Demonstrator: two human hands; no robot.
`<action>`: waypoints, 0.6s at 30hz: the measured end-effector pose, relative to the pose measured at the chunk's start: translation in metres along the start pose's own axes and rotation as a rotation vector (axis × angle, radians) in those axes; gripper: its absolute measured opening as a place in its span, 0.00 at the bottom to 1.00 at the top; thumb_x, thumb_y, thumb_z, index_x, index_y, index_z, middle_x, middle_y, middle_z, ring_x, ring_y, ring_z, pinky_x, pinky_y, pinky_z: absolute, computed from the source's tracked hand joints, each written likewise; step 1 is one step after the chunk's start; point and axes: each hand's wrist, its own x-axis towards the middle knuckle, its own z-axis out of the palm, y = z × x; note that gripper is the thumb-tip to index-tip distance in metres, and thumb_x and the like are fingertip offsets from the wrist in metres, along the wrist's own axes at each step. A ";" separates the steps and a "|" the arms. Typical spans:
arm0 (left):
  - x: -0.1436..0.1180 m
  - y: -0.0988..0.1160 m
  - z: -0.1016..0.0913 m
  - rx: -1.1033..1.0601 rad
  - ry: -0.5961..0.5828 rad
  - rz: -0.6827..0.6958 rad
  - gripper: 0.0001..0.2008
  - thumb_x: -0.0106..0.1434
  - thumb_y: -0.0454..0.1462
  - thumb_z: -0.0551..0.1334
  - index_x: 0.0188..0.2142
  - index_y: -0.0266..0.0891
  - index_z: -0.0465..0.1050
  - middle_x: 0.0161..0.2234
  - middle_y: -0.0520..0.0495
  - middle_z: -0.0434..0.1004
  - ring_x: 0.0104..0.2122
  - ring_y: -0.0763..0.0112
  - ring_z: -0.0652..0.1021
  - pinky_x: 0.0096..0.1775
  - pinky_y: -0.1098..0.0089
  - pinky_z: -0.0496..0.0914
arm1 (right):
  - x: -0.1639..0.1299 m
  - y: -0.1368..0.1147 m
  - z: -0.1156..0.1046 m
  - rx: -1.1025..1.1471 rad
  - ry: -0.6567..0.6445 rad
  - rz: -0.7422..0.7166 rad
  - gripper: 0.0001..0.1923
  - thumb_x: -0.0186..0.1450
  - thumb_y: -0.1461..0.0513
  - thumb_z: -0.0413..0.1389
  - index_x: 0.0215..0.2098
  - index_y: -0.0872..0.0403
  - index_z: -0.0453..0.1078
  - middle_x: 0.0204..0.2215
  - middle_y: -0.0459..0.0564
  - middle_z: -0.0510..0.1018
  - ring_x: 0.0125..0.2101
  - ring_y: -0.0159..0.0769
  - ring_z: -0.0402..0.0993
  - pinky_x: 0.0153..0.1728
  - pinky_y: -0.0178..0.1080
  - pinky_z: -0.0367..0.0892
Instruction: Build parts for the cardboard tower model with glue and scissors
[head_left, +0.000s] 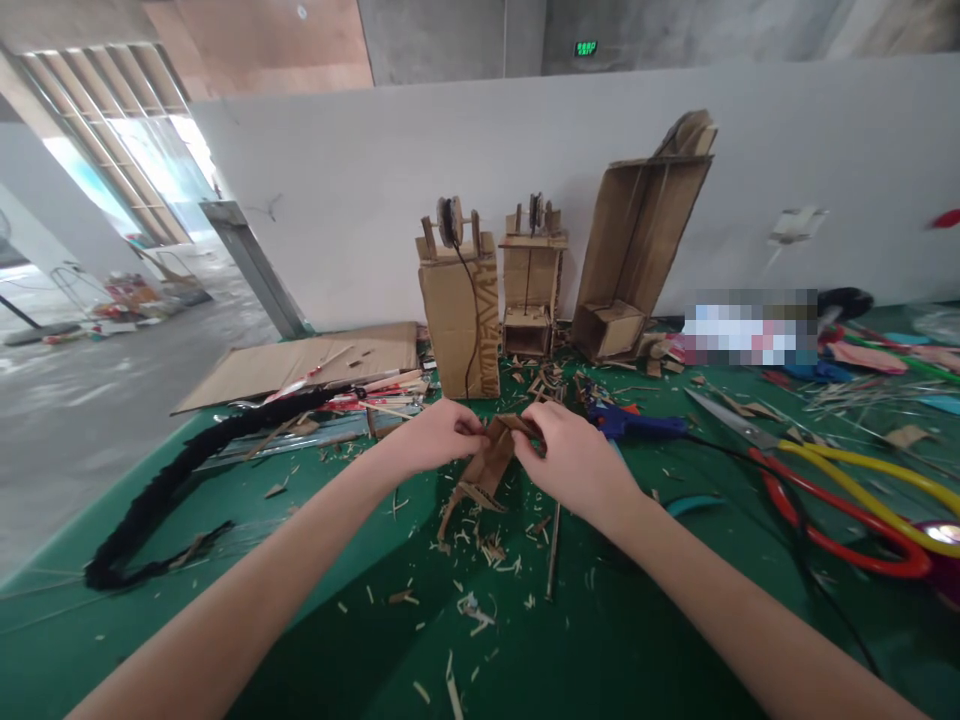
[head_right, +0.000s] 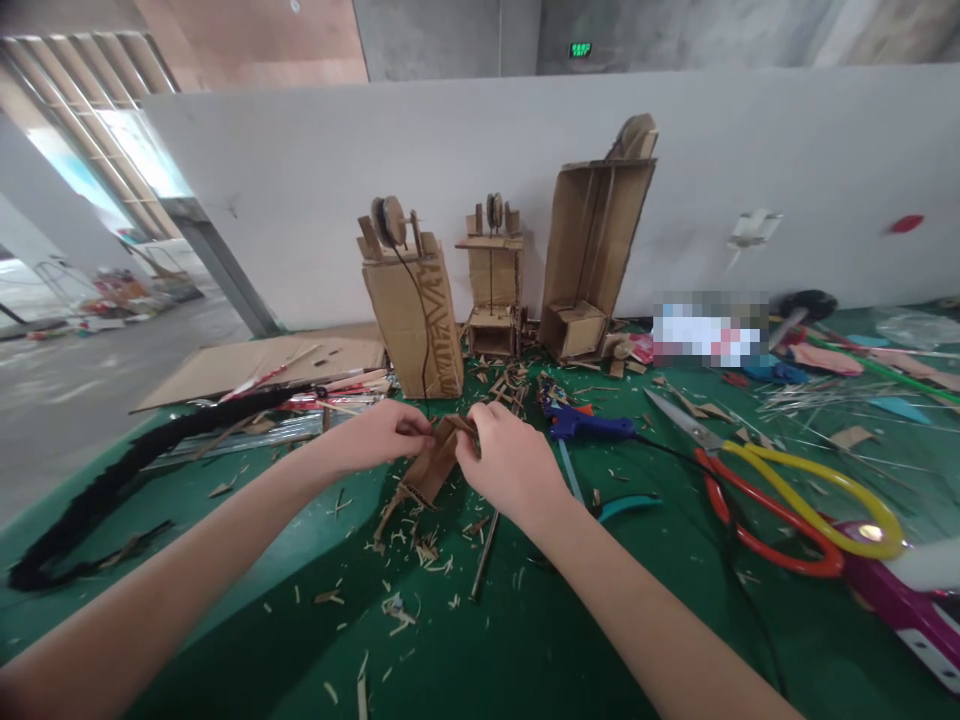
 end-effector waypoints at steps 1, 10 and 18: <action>-0.001 0.001 -0.001 0.003 0.019 0.001 0.11 0.54 0.41 0.57 0.29 0.36 0.74 0.25 0.49 0.76 0.26 0.68 0.74 0.28 0.70 0.64 | -0.001 -0.001 -0.001 -0.017 0.011 -0.007 0.10 0.64 0.57 0.47 0.37 0.53 0.65 0.37 0.52 0.73 0.34 0.41 0.71 0.25 0.38 0.57; -0.015 0.018 -0.021 0.165 0.156 0.087 0.12 0.58 0.42 0.56 0.32 0.39 0.76 0.28 0.48 0.79 0.27 0.68 0.75 0.29 0.68 0.66 | -0.009 -0.012 -0.013 0.075 0.077 -0.066 0.23 0.62 0.55 0.51 0.53 0.56 0.60 0.47 0.57 0.70 0.46 0.48 0.68 0.37 0.46 0.68; -0.016 0.019 -0.023 0.325 0.181 0.195 0.13 0.61 0.40 0.54 0.36 0.42 0.77 0.34 0.49 0.80 0.32 0.67 0.76 0.34 0.67 0.66 | -0.006 0.005 -0.007 0.371 -0.115 -0.116 0.32 0.62 0.54 0.53 0.61 0.52 0.50 0.58 0.56 0.61 0.58 0.45 0.56 0.55 0.48 0.59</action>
